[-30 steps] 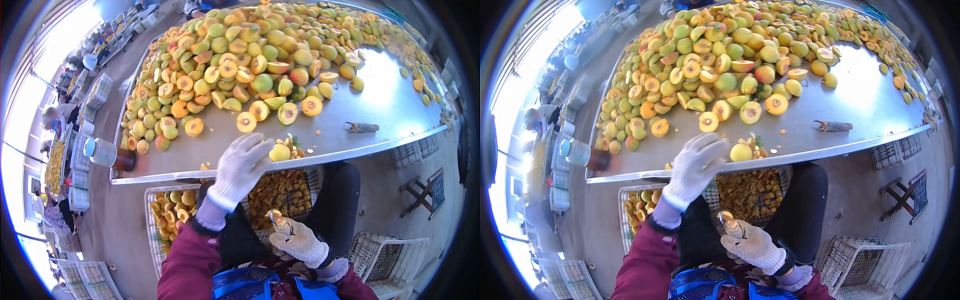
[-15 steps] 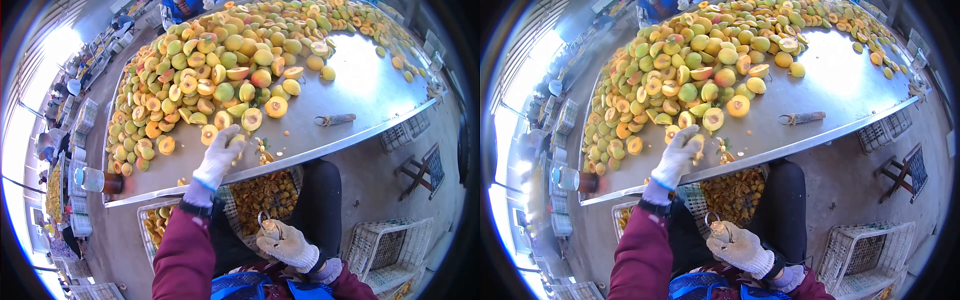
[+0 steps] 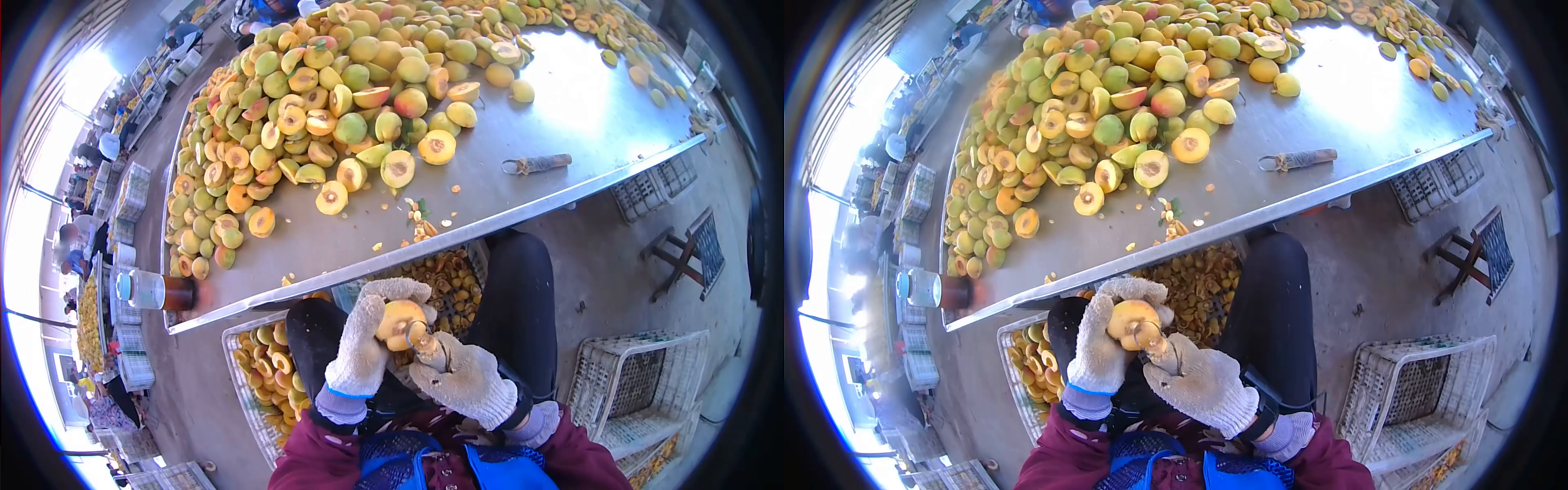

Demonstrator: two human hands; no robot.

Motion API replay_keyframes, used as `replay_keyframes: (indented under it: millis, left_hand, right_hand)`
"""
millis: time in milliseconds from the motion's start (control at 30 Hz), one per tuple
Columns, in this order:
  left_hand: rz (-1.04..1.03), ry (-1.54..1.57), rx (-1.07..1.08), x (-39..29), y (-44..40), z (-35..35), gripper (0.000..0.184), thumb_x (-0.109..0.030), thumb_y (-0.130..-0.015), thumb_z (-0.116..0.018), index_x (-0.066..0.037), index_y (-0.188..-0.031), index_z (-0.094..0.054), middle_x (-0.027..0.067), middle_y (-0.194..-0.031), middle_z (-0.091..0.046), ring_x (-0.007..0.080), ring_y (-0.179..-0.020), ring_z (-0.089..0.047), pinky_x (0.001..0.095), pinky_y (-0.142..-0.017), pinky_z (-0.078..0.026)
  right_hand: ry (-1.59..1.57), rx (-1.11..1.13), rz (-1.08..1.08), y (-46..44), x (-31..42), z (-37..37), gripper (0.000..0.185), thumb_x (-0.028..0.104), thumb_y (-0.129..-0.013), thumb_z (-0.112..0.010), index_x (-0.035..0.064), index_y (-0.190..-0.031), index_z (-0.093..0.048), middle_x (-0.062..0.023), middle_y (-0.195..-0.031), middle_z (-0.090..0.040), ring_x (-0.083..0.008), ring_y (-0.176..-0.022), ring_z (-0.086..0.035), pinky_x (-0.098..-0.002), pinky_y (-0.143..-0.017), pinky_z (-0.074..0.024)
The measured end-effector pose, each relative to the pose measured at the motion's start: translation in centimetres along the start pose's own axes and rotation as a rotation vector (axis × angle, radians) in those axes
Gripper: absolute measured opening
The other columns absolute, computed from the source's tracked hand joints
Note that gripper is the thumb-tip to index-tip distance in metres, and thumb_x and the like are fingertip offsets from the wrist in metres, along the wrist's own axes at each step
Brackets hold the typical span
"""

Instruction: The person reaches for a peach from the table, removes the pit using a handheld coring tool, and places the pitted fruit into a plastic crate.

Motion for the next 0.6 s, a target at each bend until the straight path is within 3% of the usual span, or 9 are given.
replay_keyframes:
  millis: [67, 300, 400, 467, 533, 600]
  left_hand:
    - [-0.066, 0.001, 0.003, -0.3, 0.3, -0.3, 0.06, -0.056, -0.094, -0.049, -0.004, -0.122, -0.052, 0.0201, -0.125, -0.057, 0.0304, -0.1, -0.062, 0.0435, -0.089, -0.051]
    - [-0.169, -0.068, -0.075, 0.1, 1.2, -1.1, 0.058, -0.053, -0.095, -0.048, -0.003, -0.123, -0.049, 0.0188, -0.125, -0.056, 0.031, -0.099, -0.062, 0.0429, -0.088, -0.052]
    - [-0.332, -0.041, -0.065, -0.8, 2.0, -2.4, 0.047, -0.04, -0.1, -0.046, 0.0, -0.124, -0.048, 0.0181, -0.125, -0.057, 0.027, -0.102, -0.062, 0.0395, -0.089, -0.05]
    - [-0.328, -0.066, -0.081, -1.2, 2.2, -2.8, 0.046, -0.039, -0.1, -0.046, 0.001, -0.123, -0.049, 0.0179, -0.123, -0.058, 0.0266, -0.1, -0.063, 0.0389, -0.088, -0.051]
    - [-0.296, -0.075, -0.114, -1.6, 2.2, -3.2, 0.043, -0.037, -0.1, -0.048, 0.001, -0.12, -0.052, 0.0166, -0.117, -0.062, 0.0251, -0.094, -0.064, 0.0374, -0.083, -0.053]
    - [-0.216, -0.092, -0.11, -2.4, 2.1, -3.7, 0.042, -0.036, -0.1, -0.048, 0.001, -0.118, -0.054, 0.0154, -0.113, -0.063, 0.0241, -0.092, -0.065, 0.0361, -0.081, -0.053]
  right_hand:
    - [0.037, 0.008, -0.013, 0.1, -0.1, -0.1, 0.034, 0.043, -0.083, -0.065, 0.0131, -0.097, -0.056, -0.0141, -0.073, -0.066, -0.036, -0.07, -0.066, -0.0448, -0.061, -0.0519]
    - [0.058, -0.106, 0.103, 0.7, 0.4, 0.4, 0.032, 0.04, -0.083, -0.066, 0.0132, -0.098, -0.057, -0.0125, -0.068, -0.066, -0.0352, -0.063, -0.066, -0.0457, -0.056, -0.0513]
    - [0.04, -0.078, 0.055, 0.9, 0.8, 0.3, 0.032, 0.036, -0.081, -0.071, 0.012, -0.099, -0.06, -0.0131, -0.072, -0.067, -0.0347, -0.068, -0.067, -0.0436, -0.059, -0.0529]
    - [0.028, -0.037, -0.005, 1.0, 0.4, 0.3, 0.033, 0.033, -0.079, -0.075, 0.0106, -0.099, -0.062, -0.0142, -0.077, -0.068, -0.0342, -0.073, -0.068, -0.0415, -0.062, -0.0545]
    - [-0.134, -0.006, 0.116, 1.1, 0.9, 0.3, 0.036, 0.042, -0.083, -0.066, 0.011, -0.099, -0.058, -0.0181, -0.076, -0.066, -0.0357, -0.067, -0.066, -0.0467, -0.057, -0.0515]
    - [-0.135, 0.044, 0.108, 1.3, 0.4, -0.1, 0.033, 0.04, -0.085, -0.065, 0.0107, -0.098, -0.057, -0.0159, -0.074, -0.066, -0.0315, -0.062, -0.066, -0.0429, -0.054, -0.0507]
Point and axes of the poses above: each hand's wrist, its own y-axis away from the middle knuckle, its own z-axis out of the back of the hand, x = y × z, the point moved 7 cm from there along -y, towards the middle knuckle
